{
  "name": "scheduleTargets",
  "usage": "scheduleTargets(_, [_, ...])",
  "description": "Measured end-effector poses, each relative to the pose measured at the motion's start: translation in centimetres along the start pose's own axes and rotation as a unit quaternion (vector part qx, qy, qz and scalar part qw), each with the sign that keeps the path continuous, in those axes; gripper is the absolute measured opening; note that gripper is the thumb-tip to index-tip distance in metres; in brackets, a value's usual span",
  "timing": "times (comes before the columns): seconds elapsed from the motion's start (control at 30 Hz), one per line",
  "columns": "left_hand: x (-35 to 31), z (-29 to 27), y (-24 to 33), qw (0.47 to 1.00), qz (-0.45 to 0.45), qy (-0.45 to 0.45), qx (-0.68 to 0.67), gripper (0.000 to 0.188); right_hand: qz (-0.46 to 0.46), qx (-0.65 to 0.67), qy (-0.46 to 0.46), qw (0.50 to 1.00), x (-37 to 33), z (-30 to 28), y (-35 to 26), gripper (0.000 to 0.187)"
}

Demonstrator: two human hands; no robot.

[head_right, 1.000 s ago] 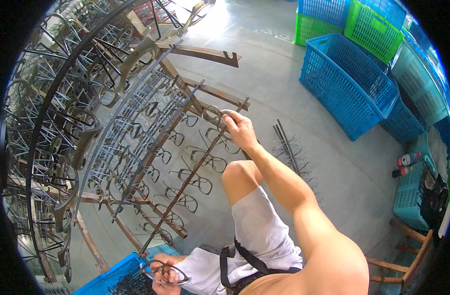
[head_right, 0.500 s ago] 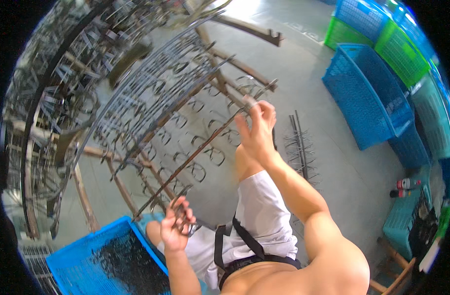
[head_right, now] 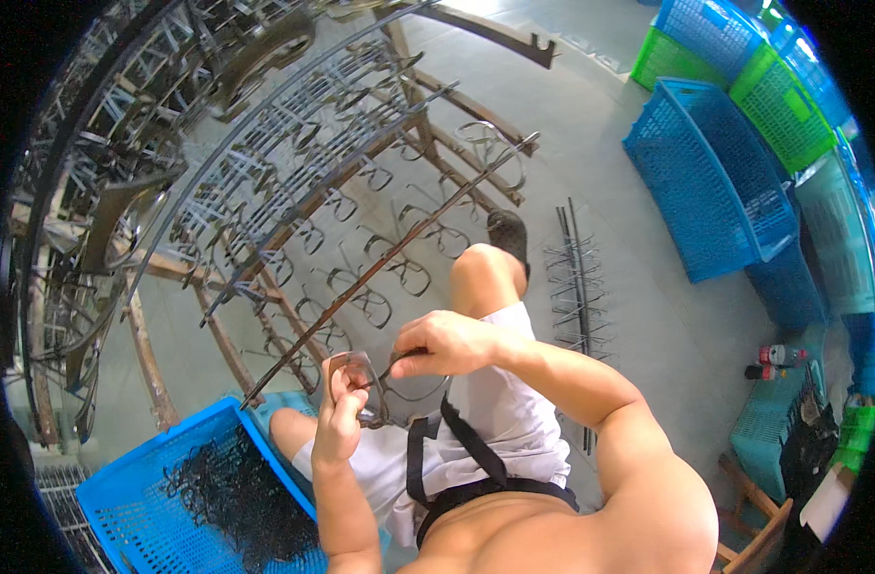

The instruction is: The person repeatedly picks small black metal hooks from a blue basket and attaches them one by one to a long metal rod with pre-bent loops. The rod is held in a wooden jig while the person works. The task continues with the same repetitive motion of picking and attaching hooks.

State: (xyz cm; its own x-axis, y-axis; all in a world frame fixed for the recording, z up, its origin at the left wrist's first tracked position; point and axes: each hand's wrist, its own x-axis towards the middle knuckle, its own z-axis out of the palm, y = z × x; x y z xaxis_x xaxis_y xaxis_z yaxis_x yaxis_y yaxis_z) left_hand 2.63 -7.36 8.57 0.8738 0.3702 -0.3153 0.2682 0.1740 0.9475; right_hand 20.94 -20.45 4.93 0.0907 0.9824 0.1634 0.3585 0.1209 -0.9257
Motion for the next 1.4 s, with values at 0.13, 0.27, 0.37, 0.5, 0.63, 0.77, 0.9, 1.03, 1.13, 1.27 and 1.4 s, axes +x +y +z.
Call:
scheduleTargets(0.13, [1.3, 0.6, -1.1, 0.968, 0.214, 0.085, 0.099, 0.039, 0.091, 0.024, -0.006, 0.996, -1.2, -2.7, -1.2, 0.018])
scheduleTargets(0.27, [2.3, 1.3, 0.2, 0.951, 0.085, 0.177, -0.240, 0.038, 0.080, 0.270, 0.460, 0.842, -1.7, -6.8, 3.0, 0.015])
scheduleTargets(0.37, [2.4, 1.0, -1.2, 0.964, -0.064, 0.109, -0.235, 0.042, 0.025, 0.258, 0.612, 0.747, 0.8, -8.3, 6.4, 0.016])
scheduleTargets(0.5, [3.6, 1.9, -1.3, 0.951, -0.119, 0.101, -0.268, 0.046, 0.060, 0.179, 0.657, 0.730, 3.2, -8.3, 8.8, 0.017])
scheduleTargets(0.63, [3.4, 2.2, -1.3, 0.946, -0.094, 0.075, -0.303, 0.026, 0.086, 0.213, 0.646, 0.728, 3.4, -8.3, 8.9, 0.018])
scheduleTargets(0.77, [3.3, 2.2, -1.6, 0.949, -0.076, 0.046, -0.304, 0.016, 0.103, 0.101, 0.661, 0.737, 3.5, -8.7, 9.0, 0.019])
scheduleTargets(0.9, [3.3, 2.1, -1.8, 0.946, -0.072, 0.035, -0.313, 0.016, 0.083, 0.097, 0.669, 0.732, 3.5, -8.7, 9.7, 0.019])
scheduleTargets(1.03, [3.1, 2.1, -1.7, 0.945, -0.068, 0.031, -0.319, 0.016, 0.093, 0.166, 0.641, 0.743, 3.2, -8.8, 9.3, 0.019])
scheduleTargets(1.13, [3.0, 2.0, -1.7, 0.943, -0.075, 0.033, -0.321, 0.016, 0.092, 0.234, 0.613, 0.749, 3.1, -8.9, 9.0, 0.020])
scheduleTargets(1.27, [3.0, 2.1, -1.8, 0.944, -0.074, 0.034, -0.321, 0.016, 0.083, 0.312, 0.586, 0.743, 3.5, -8.3, 8.0, 0.020])
scheduleTargets(1.4, [3.1, 2.0, -1.8, 0.941, -0.055, 0.012, -0.334, 0.018, 0.064, 0.251, 0.586, 0.768, 4.6, -7.2, 8.4, 0.020])
